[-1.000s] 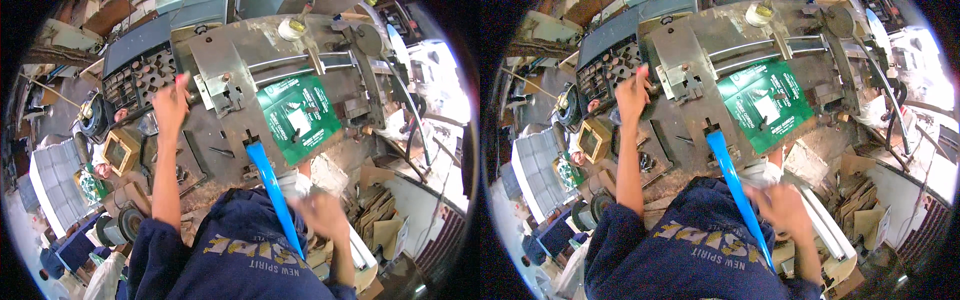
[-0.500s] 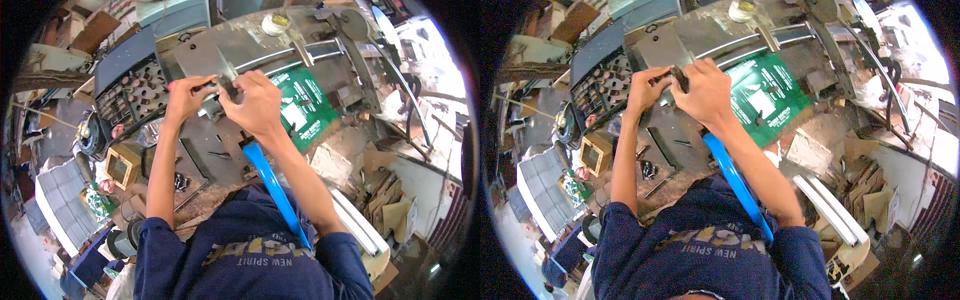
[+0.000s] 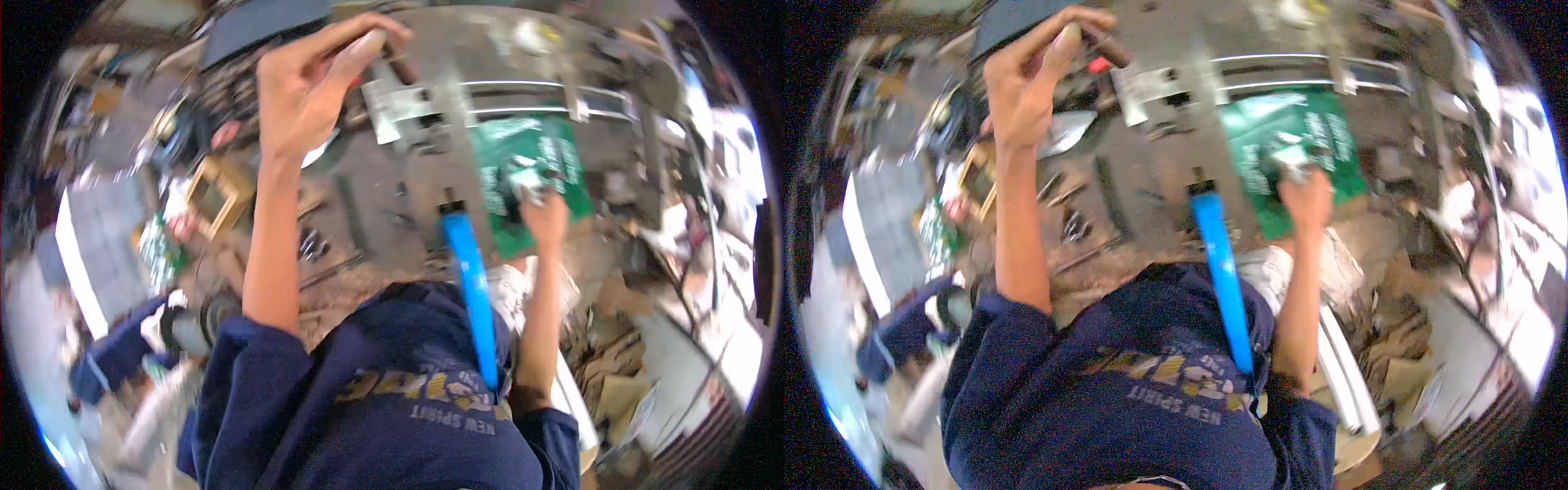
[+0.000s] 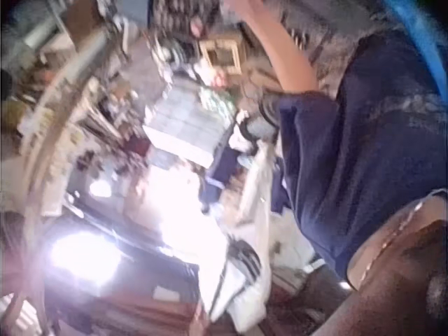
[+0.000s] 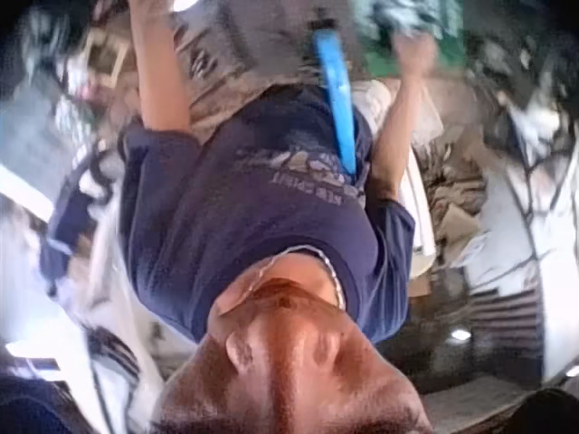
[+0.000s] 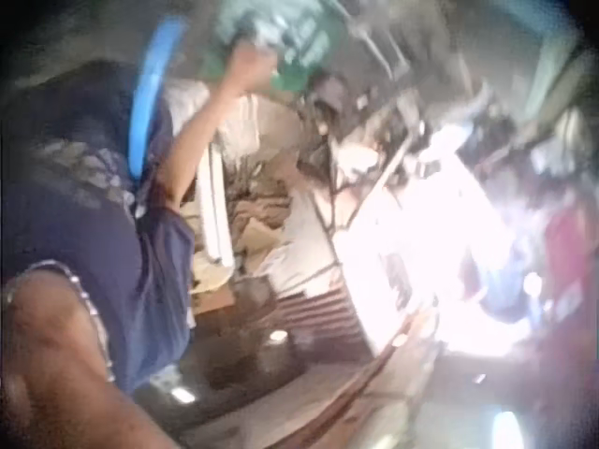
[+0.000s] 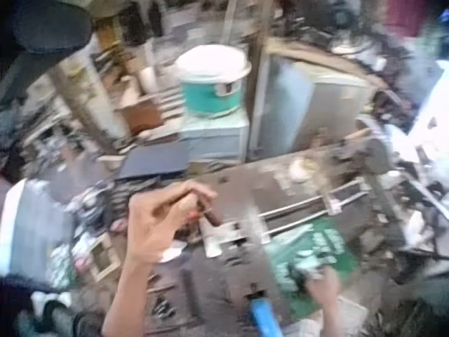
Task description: The person uses a printing machine to stamp green sheets, then assembles a wooden and paper board by applying metal strips, using a hammer and pliers to secure parts, and finishing the edges with a tool.
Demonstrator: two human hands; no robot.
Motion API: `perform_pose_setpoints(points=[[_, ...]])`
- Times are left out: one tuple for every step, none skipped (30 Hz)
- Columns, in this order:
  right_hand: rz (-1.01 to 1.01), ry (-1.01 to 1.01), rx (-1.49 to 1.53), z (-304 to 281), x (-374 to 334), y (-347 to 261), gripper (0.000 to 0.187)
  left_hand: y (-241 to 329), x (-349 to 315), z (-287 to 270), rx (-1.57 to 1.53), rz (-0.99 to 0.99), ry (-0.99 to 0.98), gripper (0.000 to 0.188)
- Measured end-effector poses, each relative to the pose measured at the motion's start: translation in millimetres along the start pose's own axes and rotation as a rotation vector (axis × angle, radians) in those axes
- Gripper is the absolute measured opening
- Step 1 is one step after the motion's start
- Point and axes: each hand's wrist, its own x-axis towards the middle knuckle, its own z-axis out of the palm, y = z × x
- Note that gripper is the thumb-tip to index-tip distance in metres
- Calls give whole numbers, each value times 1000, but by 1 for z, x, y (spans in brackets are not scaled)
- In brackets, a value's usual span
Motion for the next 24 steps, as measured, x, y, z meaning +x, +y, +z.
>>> perform_pose_setpoints(points=[[9,-58,-20,-8,-3,9,52,-7,-9,-15,-135,25,-11,22],[31,-135,-157,-6,0,28,52,-16,-14,-26,-289,62,-38,25],[-48,-148,-138,8,1,68,53,-10,-26,-31,-421,-124,-11,28],[-28,-296,6,9,-4,47,48,-24,-48,-53,-315,-175,-16,34],[-13,-338,0,10,-3,51,45,-34,-66,-63,-253,-273,24,33],[4,-371,-6,9,2,57,43,-41,-82,-72,-196,-364,59,31],[0,-369,-3,8,4,58,43,-49,-100,-84,-54,-444,28,31],[111,-366,350,3,3,60,38,-56,-124,-96,82,-524,-8,30],[224,-343,699,-7,2,62,34,-63,-152,-105,253,-581,-29,27],[219,-342,826,-28,-3,15,27,-69,-182,-115,432,-636,-38,24],[168,-386,910,-41,0,-5,30,-73,-205,-119,534,-689,-101,22],[123,-391,946,-48,7,-16,31,-78,-226,-120,635,-738,-166,21],[103,-427,1012,-53,15,-30,32,-82,-244,-122,672,-792,-244,21],[34,-508,923,-65,20,-67,33,-85,-261,-123,720,-859,-311,21],[-8,-548,939,-70,27,-87,38,-88,-267,-116,712,-852,-311,21],[-43,-589,869,-76,33,-115,36,-90,-274,-106,720,-789,-219,22],[-74,-633,795,-82,36,-139,35,-90,-283,-97,726,-729,-128,24],[-170,-613,803,-75,41,-156,31,-99,-294,-92,745,-631,0,23],[-211,-594,671,-78,40,-179,31,-100,-291,-83,796,-634,109,21],[-252,-573,540,-78,39,-197,31,-98,-292,-78,846,-636,217,20],[-260,-576,539,-70,44,-204,31,-97,-292,-82,848,-637,226,20],[-282,-564,386,-61,50,-207,34,-97,-291,-81,945,-592,365,21],[-298,-545,234,-57,55,-207,37,-99,-289,-80,1037,-541,502,24],[-309,-549,224,-58,53,-211,37,-105,-297,-85,1034,-549,515,24]])
